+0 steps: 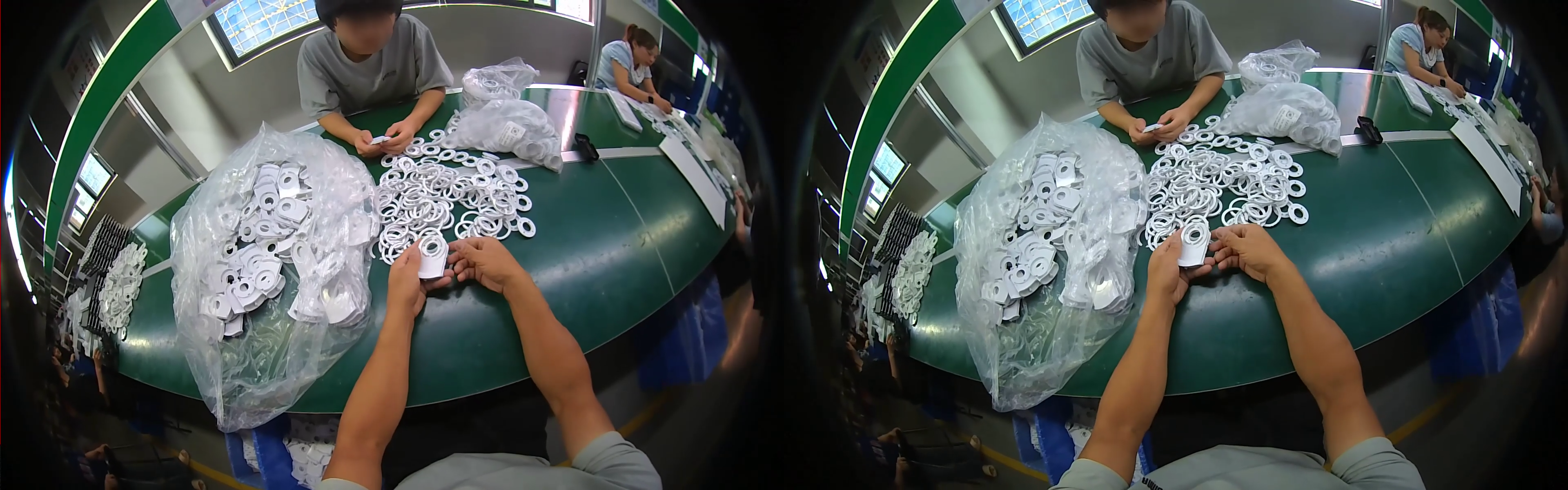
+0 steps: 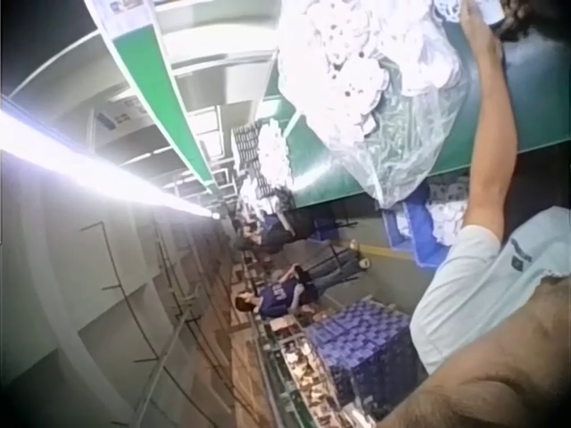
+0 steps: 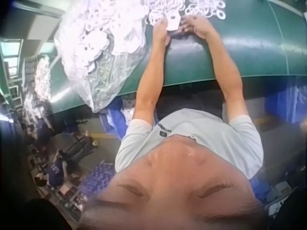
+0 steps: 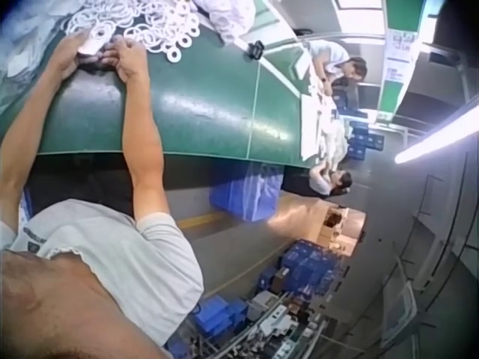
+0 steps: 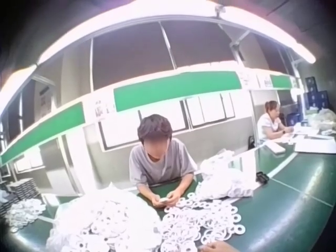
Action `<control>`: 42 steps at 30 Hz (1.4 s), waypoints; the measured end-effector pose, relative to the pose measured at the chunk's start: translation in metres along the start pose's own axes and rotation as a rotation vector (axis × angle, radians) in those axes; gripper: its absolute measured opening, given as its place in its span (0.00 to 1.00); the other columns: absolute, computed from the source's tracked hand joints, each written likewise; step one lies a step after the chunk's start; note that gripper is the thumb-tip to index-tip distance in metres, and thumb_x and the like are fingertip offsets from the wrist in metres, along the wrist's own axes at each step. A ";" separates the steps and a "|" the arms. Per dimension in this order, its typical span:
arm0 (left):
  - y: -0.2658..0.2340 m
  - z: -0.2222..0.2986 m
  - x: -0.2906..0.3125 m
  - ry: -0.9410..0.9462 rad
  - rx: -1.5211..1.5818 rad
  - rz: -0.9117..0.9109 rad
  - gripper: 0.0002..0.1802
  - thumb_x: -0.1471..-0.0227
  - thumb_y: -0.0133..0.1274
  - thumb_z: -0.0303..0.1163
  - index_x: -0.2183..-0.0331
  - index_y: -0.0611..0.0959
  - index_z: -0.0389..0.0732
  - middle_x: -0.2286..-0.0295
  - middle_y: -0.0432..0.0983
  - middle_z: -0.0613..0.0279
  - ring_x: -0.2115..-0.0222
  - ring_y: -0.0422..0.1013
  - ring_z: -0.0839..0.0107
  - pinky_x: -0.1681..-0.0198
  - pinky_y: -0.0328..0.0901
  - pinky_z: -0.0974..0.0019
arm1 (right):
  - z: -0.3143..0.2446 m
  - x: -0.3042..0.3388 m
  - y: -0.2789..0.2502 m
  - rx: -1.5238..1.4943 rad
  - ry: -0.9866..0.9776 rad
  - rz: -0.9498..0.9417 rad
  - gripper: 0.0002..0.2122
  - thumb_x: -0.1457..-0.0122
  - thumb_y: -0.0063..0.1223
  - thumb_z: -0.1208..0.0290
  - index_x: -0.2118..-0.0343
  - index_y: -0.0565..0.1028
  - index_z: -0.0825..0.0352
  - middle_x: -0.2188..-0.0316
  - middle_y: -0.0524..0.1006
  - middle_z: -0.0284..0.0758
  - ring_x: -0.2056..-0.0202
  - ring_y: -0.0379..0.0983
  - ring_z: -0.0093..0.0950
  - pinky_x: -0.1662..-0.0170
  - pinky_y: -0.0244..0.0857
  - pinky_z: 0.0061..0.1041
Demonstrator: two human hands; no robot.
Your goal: Sorting and inspecting small white plastic parts on an assembly line workbench.
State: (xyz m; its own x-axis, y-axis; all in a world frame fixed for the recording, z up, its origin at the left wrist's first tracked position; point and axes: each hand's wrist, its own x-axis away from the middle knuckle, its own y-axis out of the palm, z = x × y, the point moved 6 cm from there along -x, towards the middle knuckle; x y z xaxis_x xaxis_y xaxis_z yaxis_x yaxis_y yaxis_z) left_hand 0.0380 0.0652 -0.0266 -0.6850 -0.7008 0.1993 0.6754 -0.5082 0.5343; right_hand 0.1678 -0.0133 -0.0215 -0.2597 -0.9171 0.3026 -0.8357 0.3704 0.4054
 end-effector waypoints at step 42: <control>0.022 0.019 0.011 0.286 -0.315 -0.005 0.39 0.54 0.54 0.17 0.43 0.56 0.40 0.65 0.73 0.53 0.76 0.73 0.71 0.77 0.72 0.72 | -0.021 0.009 0.009 0.399 -0.296 0.106 0.15 0.48 0.53 0.81 0.55 0.70 0.74 0.73 0.75 0.37 0.76 0.74 0.23 0.73 0.72 0.20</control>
State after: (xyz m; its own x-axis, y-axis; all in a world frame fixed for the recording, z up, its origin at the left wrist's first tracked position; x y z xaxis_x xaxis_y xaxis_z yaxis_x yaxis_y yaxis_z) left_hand 0.0399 0.0559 0.0028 -0.6147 -0.7863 -0.0621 0.7534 -0.6087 0.2488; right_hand 0.1688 -0.0148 0.0030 -0.4305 -0.9016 0.0434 -0.9023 0.4311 0.0069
